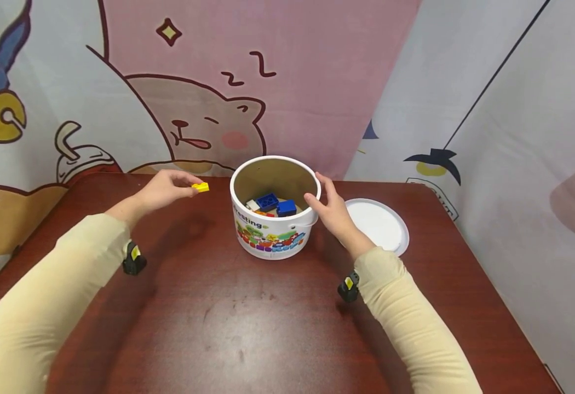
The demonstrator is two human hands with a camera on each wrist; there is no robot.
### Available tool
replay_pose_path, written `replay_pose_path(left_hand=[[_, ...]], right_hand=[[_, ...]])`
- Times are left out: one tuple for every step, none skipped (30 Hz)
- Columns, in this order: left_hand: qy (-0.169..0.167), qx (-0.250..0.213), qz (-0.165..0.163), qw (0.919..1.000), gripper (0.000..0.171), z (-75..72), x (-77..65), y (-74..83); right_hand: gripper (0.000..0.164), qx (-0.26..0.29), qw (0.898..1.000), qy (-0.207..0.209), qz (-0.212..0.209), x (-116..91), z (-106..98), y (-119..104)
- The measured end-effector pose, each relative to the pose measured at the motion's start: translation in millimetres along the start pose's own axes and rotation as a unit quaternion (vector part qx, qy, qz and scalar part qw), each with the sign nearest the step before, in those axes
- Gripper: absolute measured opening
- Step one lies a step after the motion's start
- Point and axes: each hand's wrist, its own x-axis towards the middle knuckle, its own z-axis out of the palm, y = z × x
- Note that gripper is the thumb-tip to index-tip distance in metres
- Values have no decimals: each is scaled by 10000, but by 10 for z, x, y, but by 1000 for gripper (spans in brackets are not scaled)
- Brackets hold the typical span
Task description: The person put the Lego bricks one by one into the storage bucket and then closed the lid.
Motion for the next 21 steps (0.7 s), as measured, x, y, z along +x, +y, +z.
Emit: replay_pose_path(left_hand=[[14,-15,36,10000,32,-16,3,18],[39,-41,51,10000,32,-32,5,40],[56,-70,73,9999,33,-48,6,63],[84,-108,65,9999,32,-61,6,88],[120,-140,76,9998,32,-74,7,114],[157,-165,85,9997,31,-86,8,142],[192,-192,91,9996,31,-96,11,165],[226,-219,92,9995,30,-104,14,190],[248,-240,119,9993,30,-111,19,214],[276,-264,138,9992,30,-115,26,237],[294,-290,179,9990,29,-116,34,261],[296,-326,216,9988,30,-115,41,285],[293,-352,237,9987,30,-111,49,312],[287,-348,273,9986,30,-105,57,340],[280,-365,303,9985,30,-96,68,370],[276,-372,339,9984,30,-87,80,401],[271,-381,370,9982,30,-74,92,430],[270,-360,385,9982,30,-61,101,463],[280,-355,422,9981,29,-47,112,497],[293,-353,466,9979,29,-31,123,528],[308,-387,511,9975,28,-15,133,559]], right_hand=[[60,-4,10000,8,-6,0,1,0],[60,-24,10000,13,-10,1,2,3],[60,-39,10000,17,-16,1,3,5],[59,-49,10000,22,-25,2,4,8],[59,-55,10000,25,-32,4,4,11],[59,-52,10000,29,-38,5,5,13],[58,-43,10000,32,-49,8,8,15],[58,-34,10000,35,-57,10,10,17],[58,-50,9999,35,-81,9,12,18],[57,-46,9999,46,-88,11,13,21],[57,-24,9999,51,-100,13,14,23],[57,-5,9999,63,-108,14,15,24],[57,7,9999,69,-112,16,15,26],[57,20,9999,74,-113,16,15,28],[57,27,9999,79,-116,14,14,27],[57,66,9999,87,-107,16,13,25],[57,85,9999,83,-106,14,13,22],[58,70,9999,72,-98,14,12,22],[59,45,9999,50,-88,14,11,22],[60,27,10000,34,-78,13,10,19],[60,1,10000,16,-68,12,10,18]])
